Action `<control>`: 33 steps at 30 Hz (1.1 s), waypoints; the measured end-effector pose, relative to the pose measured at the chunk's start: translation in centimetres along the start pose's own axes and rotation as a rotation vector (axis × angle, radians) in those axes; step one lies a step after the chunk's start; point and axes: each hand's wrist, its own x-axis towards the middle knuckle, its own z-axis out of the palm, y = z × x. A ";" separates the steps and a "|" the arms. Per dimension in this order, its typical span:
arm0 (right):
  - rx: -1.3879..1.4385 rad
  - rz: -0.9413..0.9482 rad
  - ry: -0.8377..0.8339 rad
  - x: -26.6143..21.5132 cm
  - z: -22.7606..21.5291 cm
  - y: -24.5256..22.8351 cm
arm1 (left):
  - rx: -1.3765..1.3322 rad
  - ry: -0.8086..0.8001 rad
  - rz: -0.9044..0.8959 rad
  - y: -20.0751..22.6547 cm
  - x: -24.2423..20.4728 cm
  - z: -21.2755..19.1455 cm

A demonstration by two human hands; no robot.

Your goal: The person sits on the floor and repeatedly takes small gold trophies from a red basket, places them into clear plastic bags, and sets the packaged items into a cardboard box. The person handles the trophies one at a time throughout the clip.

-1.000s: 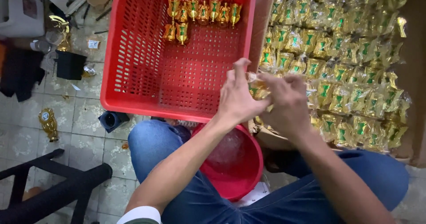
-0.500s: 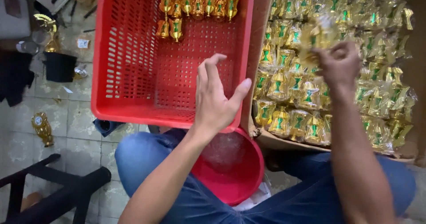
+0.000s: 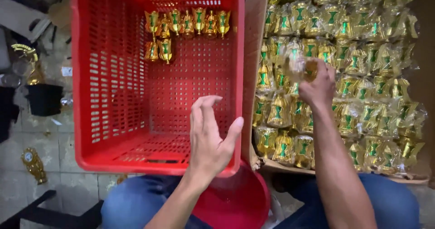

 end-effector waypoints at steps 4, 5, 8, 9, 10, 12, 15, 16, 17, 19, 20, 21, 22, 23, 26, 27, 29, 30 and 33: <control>-0.082 0.017 -0.016 0.4 0.2 0.9 | -0.001 -0.027 -0.035 -1.1 0.7 -0.2; -0.013 -0.052 -0.077 0.7 0.3 1.3 | 0.001 -0.015 -0.037 -1.4 0.8 -0.2; 0.027 -0.069 -0.164 0.6 0.3 0.3 | 0.001 -0.016 -0.059 -2.3 1.0 -0.1; -0.001 -0.026 -0.189 0.4 0.2 -0.4 | -0.003 -0.019 -0.075 -2.5 1.0 -0.1; 0.000 -0.021 -0.191 0.6 0.6 -0.2 | -0.001 -0.024 -0.078 -2.6 1.1 -0.1; -0.214 -0.168 -0.113 0.7 1.6 0.1 | 0.003 -0.068 -0.137 -2.8 1.1 0.0; -0.305 -0.189 -0.196 0.5 2.2 -1.0 | 0.011 -0.080 -0.142 -3.0 1.1 0.4; -0.304 -0.189 -0.199 0.4 2.7 -1.0 | 0.014 -0.080 -0.145 -3.0 1.1 0.4; -0.313 -0.180 -0.245 0.2 3.1 -1.1 | 0.010 -0.085 -0.143 -2.9 1.2 0.4; -0.321 -0.174 -0.292 -0.1 3.8 -1.2 | 0.008 -0.087 -0.142 -2.8 1.3 0.3; -0.328 -0.200 -0.273 -0.3 4.1 -1.1 | 0.009 -0.085 -0.147 -2.8 1.3 0.3; -0.336 -0.225 -0.255 -0.5 4.3 -1.1 | 0.010 -0.085 -0.154 -2.7 1.2 0.3; -0.336 -0.227 -0.257 -0.6 4.4 -1.2 | 0.010 -0.083 -0.156 -2.8 1.2 0.1; -0.344 -0.246 -0.240 -0.7 4.4 -1.2 | 0.016 -0.071 -0.137 -2.9 1.2 0.0; -0.305 -0.301 -0.181 -0.8 4.6 -0.7 | 0.026 -0.038 -0.091 -3.2 1.4 -0.1; -0.256 -0.340 -0.144 -0.9 4.7 -0.5 | 0.035 -0.015 -0.067 -3.4 1.4 -0.2; -0.210 -0.342 -0.128 -0.9 4.6 -0.5 | 0.030 -0.023 -0.073 -3.3 1.6 -0.2; -0.164 -0.348 -0.116 -0.8 4.5 -0.5 | 0.027 -0.028 -0.084 -3.2 1.7 -0.1; -0.150 -0.083 -0.270 -1.9 2.1 -4.3 | 0.077 -0.013 -0.001 -4.0 1.6 0.1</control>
